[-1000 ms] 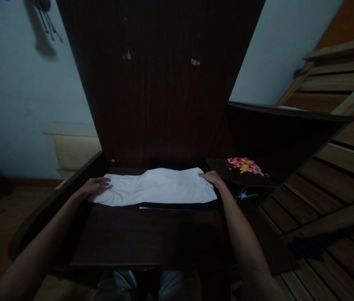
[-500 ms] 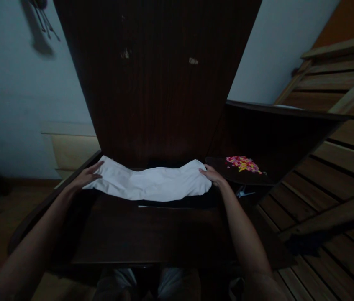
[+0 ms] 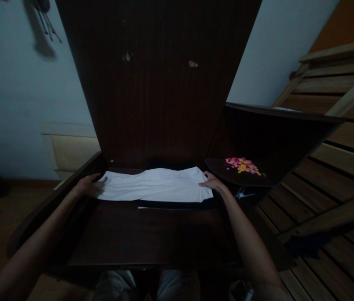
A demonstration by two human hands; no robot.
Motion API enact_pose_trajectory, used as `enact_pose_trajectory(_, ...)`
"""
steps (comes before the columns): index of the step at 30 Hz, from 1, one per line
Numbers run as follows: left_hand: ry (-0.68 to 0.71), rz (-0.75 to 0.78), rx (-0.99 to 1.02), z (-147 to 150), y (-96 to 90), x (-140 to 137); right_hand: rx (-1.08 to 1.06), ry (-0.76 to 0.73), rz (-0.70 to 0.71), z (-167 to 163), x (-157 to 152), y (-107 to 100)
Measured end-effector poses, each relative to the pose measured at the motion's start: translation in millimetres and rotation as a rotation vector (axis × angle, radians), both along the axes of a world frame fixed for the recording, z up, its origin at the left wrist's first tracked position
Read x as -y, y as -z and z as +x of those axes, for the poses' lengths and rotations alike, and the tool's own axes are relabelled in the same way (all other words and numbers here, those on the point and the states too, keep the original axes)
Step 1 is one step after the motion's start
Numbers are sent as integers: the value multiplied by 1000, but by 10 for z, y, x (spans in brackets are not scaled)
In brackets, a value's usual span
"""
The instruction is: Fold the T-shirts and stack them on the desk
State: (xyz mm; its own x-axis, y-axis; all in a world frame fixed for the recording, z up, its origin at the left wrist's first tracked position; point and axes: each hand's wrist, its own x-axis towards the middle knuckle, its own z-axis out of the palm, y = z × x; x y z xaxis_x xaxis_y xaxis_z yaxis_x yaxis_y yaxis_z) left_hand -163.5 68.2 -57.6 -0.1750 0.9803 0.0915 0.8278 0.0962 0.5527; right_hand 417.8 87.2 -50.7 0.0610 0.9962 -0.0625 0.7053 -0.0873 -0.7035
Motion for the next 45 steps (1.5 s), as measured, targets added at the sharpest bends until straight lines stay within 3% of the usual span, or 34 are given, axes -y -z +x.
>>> enact_pose_trajectory(5,-146,-21,-343,194,114,255,125,82,141,3,12,122)
enact_pose_trajectory(8,-103,-50,-512,268,212,380,141,104,212,-35,90,196)
enact_pose_trajectory(11,-69,-59,-556,277,245,401,143,131,235,-63,179,222)
enact_pose_trajectory(15,-85,-123,-481,258,223,348,131,155,207,-77,248,215)
enact_pose_trajectory(23,28,95,-231,251,184,337,146,168,150,-122,293,180)
enact_pose_trajectory(31,-35,176,524,236,207,315,116,152,159,-122,296,192)
enact_pose_trajectory(34,-9,100,681,257,176,321,111,136,153,-103,276,219)
enact_pose_trajectory(38,-169,-142,564,285,119,326,122,123,154,-100,265,220)
enact_pose_trajectory(40,-208,-193,495,277,91,325,144,133,152,-114,271,206)
enact_pose_trajectory(42,-189,-192,477,246,65,326,180,145,151,-142,281,185)
enact_pose_trajectory(45,-37,-135,448,171,42,320,266,156,146,-211,292,150)
